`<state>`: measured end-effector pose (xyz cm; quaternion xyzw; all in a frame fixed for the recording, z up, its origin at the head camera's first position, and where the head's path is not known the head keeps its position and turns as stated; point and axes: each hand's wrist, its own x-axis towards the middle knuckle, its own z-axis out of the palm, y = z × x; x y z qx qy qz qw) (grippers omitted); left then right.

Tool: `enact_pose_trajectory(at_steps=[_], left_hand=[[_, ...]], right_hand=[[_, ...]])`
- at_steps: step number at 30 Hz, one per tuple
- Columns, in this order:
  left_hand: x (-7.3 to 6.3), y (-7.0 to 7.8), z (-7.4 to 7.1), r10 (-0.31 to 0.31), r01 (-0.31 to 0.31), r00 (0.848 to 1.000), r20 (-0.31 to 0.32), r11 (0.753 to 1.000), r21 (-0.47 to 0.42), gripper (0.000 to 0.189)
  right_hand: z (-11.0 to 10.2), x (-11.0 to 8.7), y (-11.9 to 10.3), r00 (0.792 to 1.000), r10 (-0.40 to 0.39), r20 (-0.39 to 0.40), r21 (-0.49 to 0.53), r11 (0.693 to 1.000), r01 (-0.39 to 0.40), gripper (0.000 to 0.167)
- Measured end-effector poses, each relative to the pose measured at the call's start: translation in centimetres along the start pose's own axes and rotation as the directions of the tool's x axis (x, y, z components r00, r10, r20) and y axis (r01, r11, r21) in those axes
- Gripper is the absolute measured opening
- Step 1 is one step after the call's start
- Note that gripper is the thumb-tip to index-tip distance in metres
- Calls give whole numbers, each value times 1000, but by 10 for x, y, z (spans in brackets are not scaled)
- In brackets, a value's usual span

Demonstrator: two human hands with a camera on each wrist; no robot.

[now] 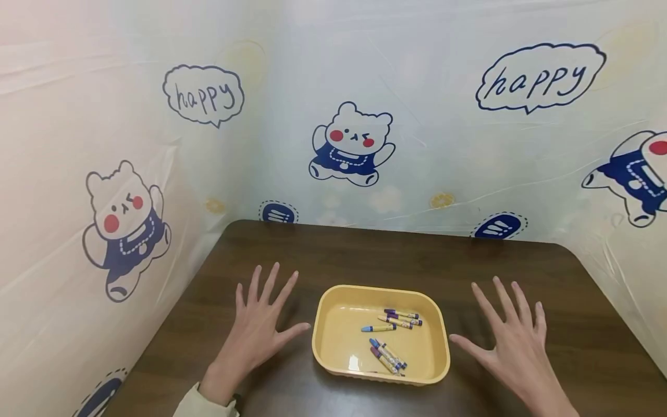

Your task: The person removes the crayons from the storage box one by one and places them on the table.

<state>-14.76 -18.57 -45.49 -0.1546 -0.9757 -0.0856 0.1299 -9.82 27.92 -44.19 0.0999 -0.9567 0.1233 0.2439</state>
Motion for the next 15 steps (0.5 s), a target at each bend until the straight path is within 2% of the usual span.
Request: enact_pose_trajectory(at_steps=[6,12,15], left_hand=[[2,9,-4,-12,14,999,39,999,-48,92],[1,22,-9,52,-46,998,36,986,-158,81],[1,29,-13,67,-50,995,71,975,-216,74]], right_hand=[[-4,6,-16,998,-69,-1,21,997,69,100],[-4,8,-39,989,-146,30,68,987,144,83],[-4,8,-51,986,-159,42,109,982,154,72]])
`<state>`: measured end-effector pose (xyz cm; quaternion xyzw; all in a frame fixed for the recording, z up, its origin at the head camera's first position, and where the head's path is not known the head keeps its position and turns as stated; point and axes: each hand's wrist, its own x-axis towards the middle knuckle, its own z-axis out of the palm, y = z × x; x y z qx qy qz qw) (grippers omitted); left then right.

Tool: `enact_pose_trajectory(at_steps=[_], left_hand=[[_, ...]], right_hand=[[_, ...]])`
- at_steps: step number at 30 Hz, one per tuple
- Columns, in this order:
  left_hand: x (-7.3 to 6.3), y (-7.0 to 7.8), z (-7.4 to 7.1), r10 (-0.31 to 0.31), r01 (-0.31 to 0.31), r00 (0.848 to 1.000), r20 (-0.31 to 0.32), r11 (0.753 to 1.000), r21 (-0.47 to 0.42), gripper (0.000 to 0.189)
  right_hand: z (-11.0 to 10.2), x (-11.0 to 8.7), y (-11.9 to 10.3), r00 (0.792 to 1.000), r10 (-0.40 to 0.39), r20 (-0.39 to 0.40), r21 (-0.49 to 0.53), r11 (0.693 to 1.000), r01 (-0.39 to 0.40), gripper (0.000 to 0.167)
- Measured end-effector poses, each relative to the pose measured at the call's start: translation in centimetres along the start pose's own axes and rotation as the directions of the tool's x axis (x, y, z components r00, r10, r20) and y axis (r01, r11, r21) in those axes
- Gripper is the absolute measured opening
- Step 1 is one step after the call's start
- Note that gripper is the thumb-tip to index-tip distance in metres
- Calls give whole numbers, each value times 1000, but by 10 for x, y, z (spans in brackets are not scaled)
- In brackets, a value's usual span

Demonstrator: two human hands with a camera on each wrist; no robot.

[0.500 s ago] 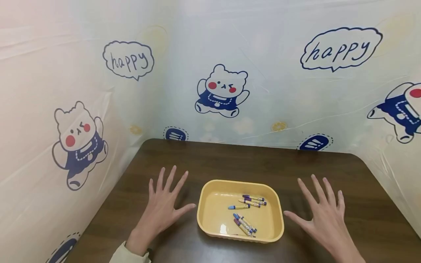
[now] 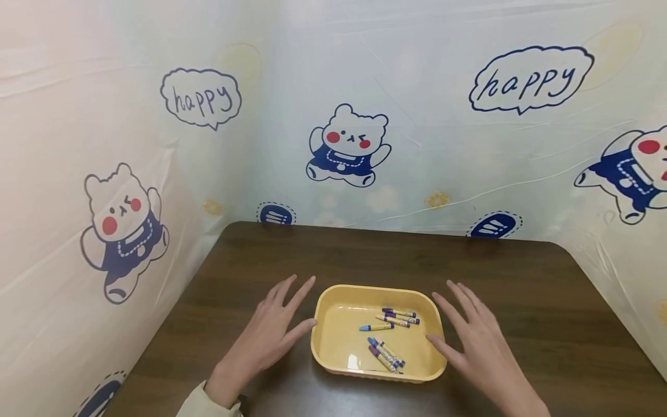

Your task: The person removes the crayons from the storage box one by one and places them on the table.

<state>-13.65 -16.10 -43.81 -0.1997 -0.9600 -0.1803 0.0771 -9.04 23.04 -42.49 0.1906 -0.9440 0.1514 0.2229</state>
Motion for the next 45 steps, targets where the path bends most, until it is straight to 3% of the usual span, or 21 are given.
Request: enact_pose_trajectory(at_steps=[5,10,14,17,25,28,32,37,45], left_hand=[[2,9,-2,-23,32,995,97,995,-96,66],[3,12,0,16,18,982,190,984,-176,64],[3,12,1,98,-49,976,194,969,-240,63],[4,13,2,139,-82,973,185,955,-286,60],[2,8,12,162,-75,959,231,936,-344,51],[2,5,17,177,-46,950,256,894,-446,46],[2,3,20,167,47,939,301,804,-592,41],[3,1,22,161,115,929,333,730,-674,37],[4,-9,21,200,267,882,426,534,-802,38]], right_hand=[[5,6,-17,999,-35,-7,14,999,35,50],[12,12,-30,998,-47,44,12,999,47,35],[15,18,-39,987,-29,157,28,999,25,31],[19,22,-43,977,-59,203,36,998,53,28],[38,22,-40,956,-132,262,76,990,116,16],[45,20,-39,951,-138,278,88,989,118,12],[52,21,-39,943,-133,304,119,988,101,22],[58,24,-40,932,-114,344,175,983,55,29],[65,29,-42,914,-150,378,256,965,52,30]])
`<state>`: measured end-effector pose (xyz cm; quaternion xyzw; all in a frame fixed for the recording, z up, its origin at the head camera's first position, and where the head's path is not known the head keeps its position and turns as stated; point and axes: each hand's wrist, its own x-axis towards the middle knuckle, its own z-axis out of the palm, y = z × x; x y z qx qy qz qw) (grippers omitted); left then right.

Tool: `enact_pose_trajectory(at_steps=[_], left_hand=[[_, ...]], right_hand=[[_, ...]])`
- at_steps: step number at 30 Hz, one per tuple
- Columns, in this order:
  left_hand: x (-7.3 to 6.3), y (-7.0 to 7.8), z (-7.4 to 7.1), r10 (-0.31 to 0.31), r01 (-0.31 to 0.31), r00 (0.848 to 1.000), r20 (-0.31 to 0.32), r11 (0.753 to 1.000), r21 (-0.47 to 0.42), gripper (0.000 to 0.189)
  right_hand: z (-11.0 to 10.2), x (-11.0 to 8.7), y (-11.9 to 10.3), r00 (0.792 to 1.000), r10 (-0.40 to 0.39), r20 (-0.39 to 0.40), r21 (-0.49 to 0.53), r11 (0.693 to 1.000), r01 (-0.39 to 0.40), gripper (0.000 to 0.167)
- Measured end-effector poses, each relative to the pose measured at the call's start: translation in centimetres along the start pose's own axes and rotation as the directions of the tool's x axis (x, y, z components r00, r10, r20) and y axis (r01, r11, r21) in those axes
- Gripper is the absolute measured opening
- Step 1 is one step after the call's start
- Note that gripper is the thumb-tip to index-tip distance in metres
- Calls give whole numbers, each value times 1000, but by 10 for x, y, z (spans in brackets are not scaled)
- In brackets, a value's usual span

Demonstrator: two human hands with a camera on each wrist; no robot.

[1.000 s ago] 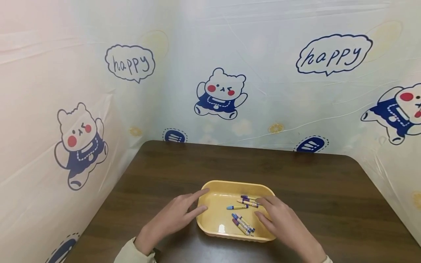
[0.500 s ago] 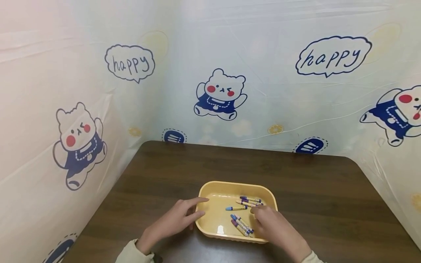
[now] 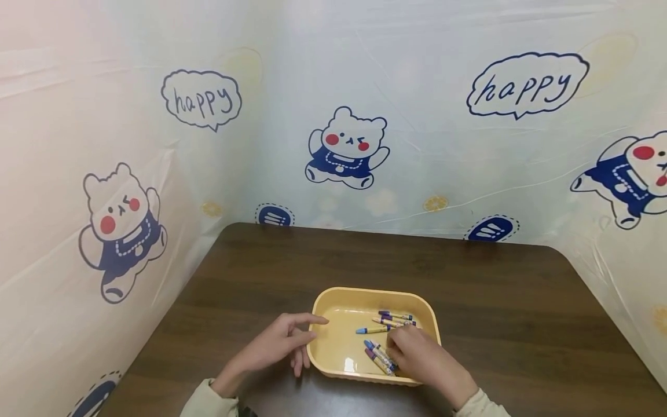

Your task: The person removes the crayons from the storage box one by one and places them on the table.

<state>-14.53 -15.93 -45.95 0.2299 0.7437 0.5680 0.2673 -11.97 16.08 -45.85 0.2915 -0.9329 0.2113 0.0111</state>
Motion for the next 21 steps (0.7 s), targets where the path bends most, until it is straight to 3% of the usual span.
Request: enact_pose_trajectory(at_steps=[5,12,21], left_hand=[[0,-4,-4,15,-7,998,65,993,-116,42],[-2,-8,-11,14,19,990,139,972,-235,45],[0,-13,-13,14,25,988,153,969,-248,46]], right_hand=[[1,2,-2,999,29,25,47,998,-30,16],[-1,2,-4,997,72,33,38,997,-73,18],[-2,1,-2,998,68,9,-10,998,-68,17]])
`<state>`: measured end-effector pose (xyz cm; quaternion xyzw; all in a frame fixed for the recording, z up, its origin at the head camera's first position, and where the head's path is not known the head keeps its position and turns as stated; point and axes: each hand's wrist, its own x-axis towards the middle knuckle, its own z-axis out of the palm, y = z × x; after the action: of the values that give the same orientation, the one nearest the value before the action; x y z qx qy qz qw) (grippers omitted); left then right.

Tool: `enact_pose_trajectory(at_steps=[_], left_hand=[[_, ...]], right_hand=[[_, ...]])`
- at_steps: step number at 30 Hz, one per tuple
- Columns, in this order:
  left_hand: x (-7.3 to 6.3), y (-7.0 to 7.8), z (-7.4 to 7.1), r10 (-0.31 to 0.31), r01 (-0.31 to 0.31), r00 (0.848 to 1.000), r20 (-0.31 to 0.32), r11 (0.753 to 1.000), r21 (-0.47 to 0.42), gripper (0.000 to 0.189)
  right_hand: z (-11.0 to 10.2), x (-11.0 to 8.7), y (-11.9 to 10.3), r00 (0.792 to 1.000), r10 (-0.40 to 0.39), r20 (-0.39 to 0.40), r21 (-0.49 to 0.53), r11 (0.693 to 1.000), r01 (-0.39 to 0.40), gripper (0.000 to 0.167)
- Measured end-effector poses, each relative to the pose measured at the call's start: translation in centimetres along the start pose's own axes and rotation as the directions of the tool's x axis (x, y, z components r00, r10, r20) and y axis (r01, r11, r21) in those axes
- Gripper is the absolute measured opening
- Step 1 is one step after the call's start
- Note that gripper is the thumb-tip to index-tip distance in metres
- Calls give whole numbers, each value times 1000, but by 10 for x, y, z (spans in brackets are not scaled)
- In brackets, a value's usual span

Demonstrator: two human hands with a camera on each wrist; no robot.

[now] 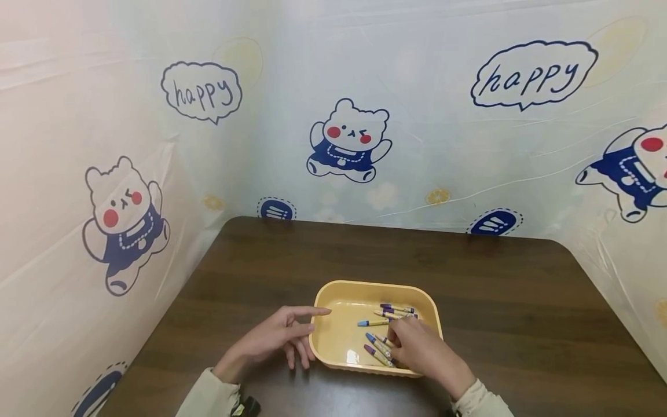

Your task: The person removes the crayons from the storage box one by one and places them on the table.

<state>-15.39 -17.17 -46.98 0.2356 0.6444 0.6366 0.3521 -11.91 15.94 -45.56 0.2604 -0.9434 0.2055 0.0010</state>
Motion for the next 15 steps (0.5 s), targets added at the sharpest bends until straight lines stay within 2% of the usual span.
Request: enact_pose_trajectory(at_steps=[6,10,12,15], left_hand=[[-1,4,0,43,-43,999,21,999,21,46],[0,5,-1,43,-44,999,18,999,23,46],[0,4,0,35,-35,999,17,999,20,46],[0,4,0,31,-31,999,11,999,8,46]], right_hand=[[-5,1,0,999,-12,-36,-7,1000,12,17],[-8,1,-2,996,-24,-81,3,1000,24,15],[-10,0,-2,995,-8,-101,1,1000,8,15],[-13,-3,-2,989,56,-139,2,998,-56,14]])
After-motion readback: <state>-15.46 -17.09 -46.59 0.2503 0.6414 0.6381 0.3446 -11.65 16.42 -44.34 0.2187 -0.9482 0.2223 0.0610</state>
